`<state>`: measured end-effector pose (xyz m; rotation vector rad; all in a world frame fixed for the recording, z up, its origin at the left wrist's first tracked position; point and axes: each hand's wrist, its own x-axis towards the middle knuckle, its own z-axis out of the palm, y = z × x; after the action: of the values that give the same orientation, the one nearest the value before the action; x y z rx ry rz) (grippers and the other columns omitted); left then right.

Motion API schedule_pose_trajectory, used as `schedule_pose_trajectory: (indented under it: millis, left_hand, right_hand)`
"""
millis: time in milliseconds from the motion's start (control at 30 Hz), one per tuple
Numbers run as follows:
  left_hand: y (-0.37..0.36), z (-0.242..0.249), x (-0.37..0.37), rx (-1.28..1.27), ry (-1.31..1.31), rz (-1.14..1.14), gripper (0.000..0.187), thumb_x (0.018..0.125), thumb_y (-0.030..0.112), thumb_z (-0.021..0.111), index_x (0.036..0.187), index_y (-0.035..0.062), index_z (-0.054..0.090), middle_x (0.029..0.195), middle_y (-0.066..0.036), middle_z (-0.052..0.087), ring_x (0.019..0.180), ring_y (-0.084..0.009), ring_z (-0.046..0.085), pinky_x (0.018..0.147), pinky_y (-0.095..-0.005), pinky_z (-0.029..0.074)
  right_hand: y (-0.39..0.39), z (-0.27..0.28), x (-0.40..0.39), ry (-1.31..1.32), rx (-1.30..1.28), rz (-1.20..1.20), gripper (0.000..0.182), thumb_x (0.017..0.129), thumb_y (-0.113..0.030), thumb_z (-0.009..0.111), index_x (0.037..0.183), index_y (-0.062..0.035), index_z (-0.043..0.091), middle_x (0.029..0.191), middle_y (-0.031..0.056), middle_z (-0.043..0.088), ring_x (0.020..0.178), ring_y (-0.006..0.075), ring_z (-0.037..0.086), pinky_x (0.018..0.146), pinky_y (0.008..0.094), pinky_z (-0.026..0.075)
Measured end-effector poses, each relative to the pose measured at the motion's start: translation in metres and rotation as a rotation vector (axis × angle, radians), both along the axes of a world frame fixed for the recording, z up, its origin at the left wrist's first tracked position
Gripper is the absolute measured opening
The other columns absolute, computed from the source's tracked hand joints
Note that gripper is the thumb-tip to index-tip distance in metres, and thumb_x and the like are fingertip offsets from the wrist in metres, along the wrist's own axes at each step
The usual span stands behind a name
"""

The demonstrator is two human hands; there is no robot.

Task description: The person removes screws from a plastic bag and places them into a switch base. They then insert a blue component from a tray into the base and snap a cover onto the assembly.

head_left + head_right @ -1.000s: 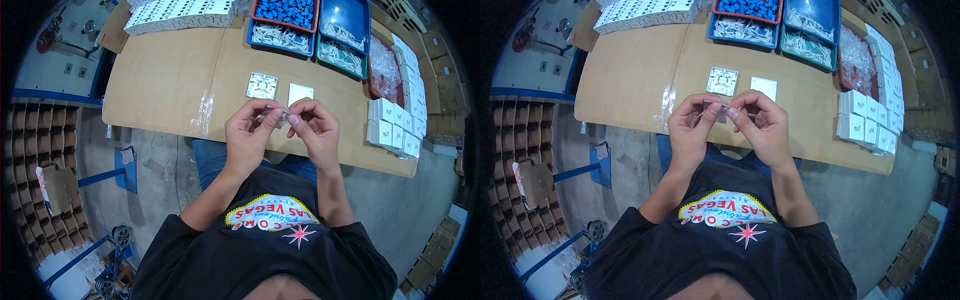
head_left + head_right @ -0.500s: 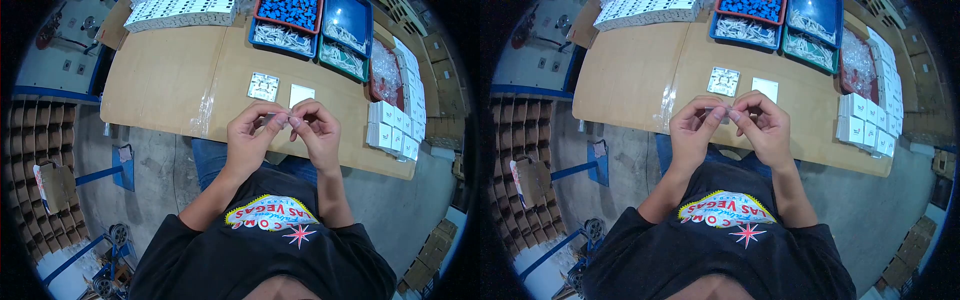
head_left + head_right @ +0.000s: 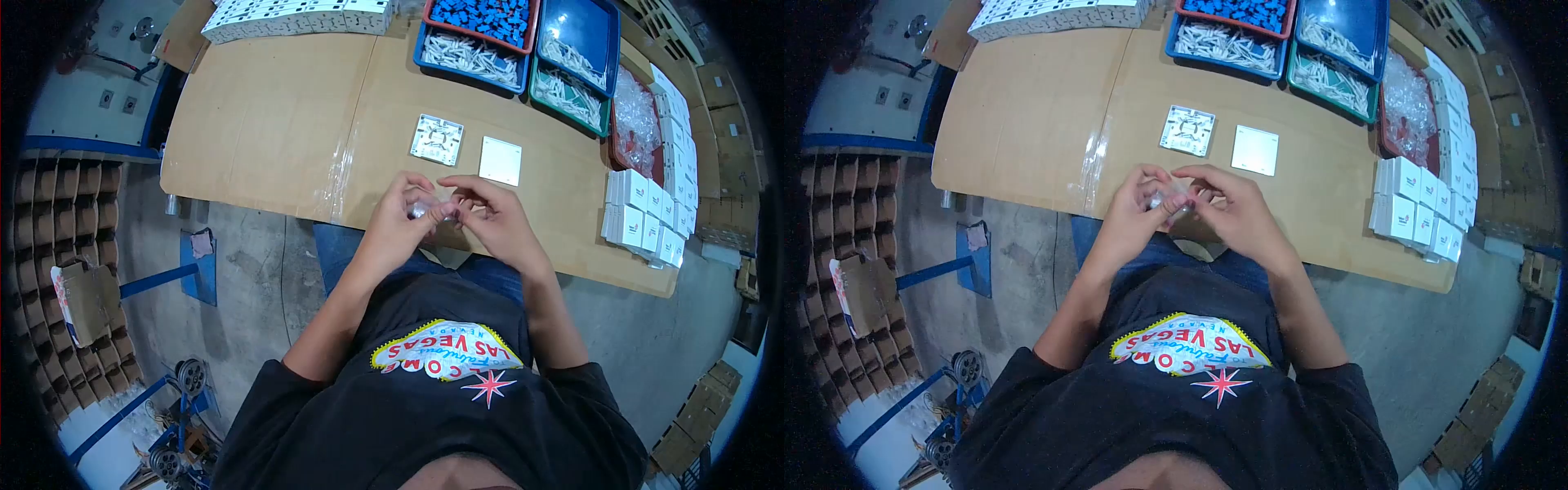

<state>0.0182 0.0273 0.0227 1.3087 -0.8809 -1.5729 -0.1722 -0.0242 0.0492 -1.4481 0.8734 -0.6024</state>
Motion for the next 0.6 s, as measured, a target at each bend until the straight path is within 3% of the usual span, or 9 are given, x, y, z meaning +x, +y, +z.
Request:
schedule_pose_trajectory:
  millis: [100,233,367,400,433,500,533,600]
  left_hand:
    - [-0.013,-0.034,0.009,-0.231,0.06,0.051,0.036,0.094,0.004,0.071,0.126,0.0016,0.055,0.105,-0.006,0.069,0.09,-0.009,0.066,0.072,-0.023,0.053]
    - [-0.048,-0.042,0.016,-0.212,0.078,-0.02,0.034,0.092,0.0,0.07,0.124,-0.0003,0.057,0.105,-0.006,0.069,0.088,-0.0098,0.066,0.074,-0.0224,0.054]
    - [-0.093,-0.063,0.021,-0.357,-0.272,0.023,0.025,0.09,0.001,0.072,0.115,0.0003,0.066,0.102,-0.006,0.07,0.083,-0.012,0.067,0.074,-0.0256,0.055]
    - [-0.102,-0.067,0.022,-0.466,-0.433,0.037,0.021,0.09,0.002,0.072,0.111,0.0016,0.069,0.099,-0.007,0.071,0.081,-0.0137,0.068,0.073,-0.0269,0.055]
    - [-0.108,-0.071,0.024,-0.469,-0.433,0.036,0.021,0.09,0.002,0.072,0.111,0.0016,0.069,0.099,-0.007,0.071,0.081,-0.0137,0.068,0.073,-0.0269,0.055]
    - [-0.118,-0.079,0.029,-0.586,-0.769,-0.033,0.018,0.086,0.006,0.076,0.104,0.0054,0.073,0.094,-0.008,0.07,0.077,-0.0208,0.068,0.071,-0.0327,0.055]
    - [-0.122,-0.084,0.03,-0.592,-0.769,-0.032,0.018,0.086,0.006,0.076,0.104,0.0054,0.073,0.094,-0.008,0.07,0.077,-0.0208,0.068,0.071,-0.0327,0.055]
    - [-0.128,-0.089,0.033,-0.692,-0.995,-0.088,0.016,0.083,0.019,0.077,0.097,0.0107,0.075,0.096,-0.007,0.07,0.084,-0.0281,0.068,0.075,-0.0423,0.053]
  right_hand:
    - [-0.019,-0.018,0.0,0.016,-0.016,-0.048,0.027,0.092,0.0,0.064,0.119,-0.0021,0.069,0.092,0.0038,0.066,0.076,0.0086,0.063,0.069,0.024,0.052]
    - [-0.045,-0.046,0.003,0.122,-0.037,-0.17,0.016,0.091,-0.001,0.065,0.105,-0.0018,0.073,0.092,0.0056,0.068,0.074,0.0106,0.064,0.068,0.0244,0.052]
    - [-0.077,-0.072,0.009,0.221,-0.45,-0.148,0.017,0.087,-0.004,0.069,0.103,-0.0041,0.073,0.095,0.007,0.068,0.077,0.0134,0.065,0.069,0.0274,0.05]
    - [-0.082,-0.068,0.011,0.311,-0.431,-0.118,0.019,0.087,-0.005,0.07,0.106,-0.006,0.073,0.095,0.0075,0.066,0.081,0.0181,0.067,0.07,0.0305,0.051]
    - [-0.087,-0.07,0.012,0.311,-0.433,-0.12,0.019,0.087,-0.005,0.07,0.106,-0.006,0.073,0.095,0.0075,0.066,0.081,0.0181,0.067,0.07,0.0305,0.051]
    - [-0.093,-0.078,0.014,0.478,-0.597,-0.12,0.018,0.09,-0.006,0.068,0.107,-0.0071,0.073,0.095,0.0077,0.065,0.081,0.0217,0.065,0.072,0.0334,0.051]
    - [-0.093,-0.083,0.015,0.478,-0.602,-0.123,0.018,0.09,-0.006,0.068,0.107,-0.0071,0.073,0.095,0.0077,0.065,0.081,0.0217,0.065,0.072,0.0334,0.051]
    - [-0.092,-0.09,0.017,0.566,-0.695,-0.1,0.017,0.091,-0.007,0.066,0.107,-0.0081,0.072,0.098,0.0087,0.065,0.088,0.0282,0.067,0.075,0.0384,0.053]
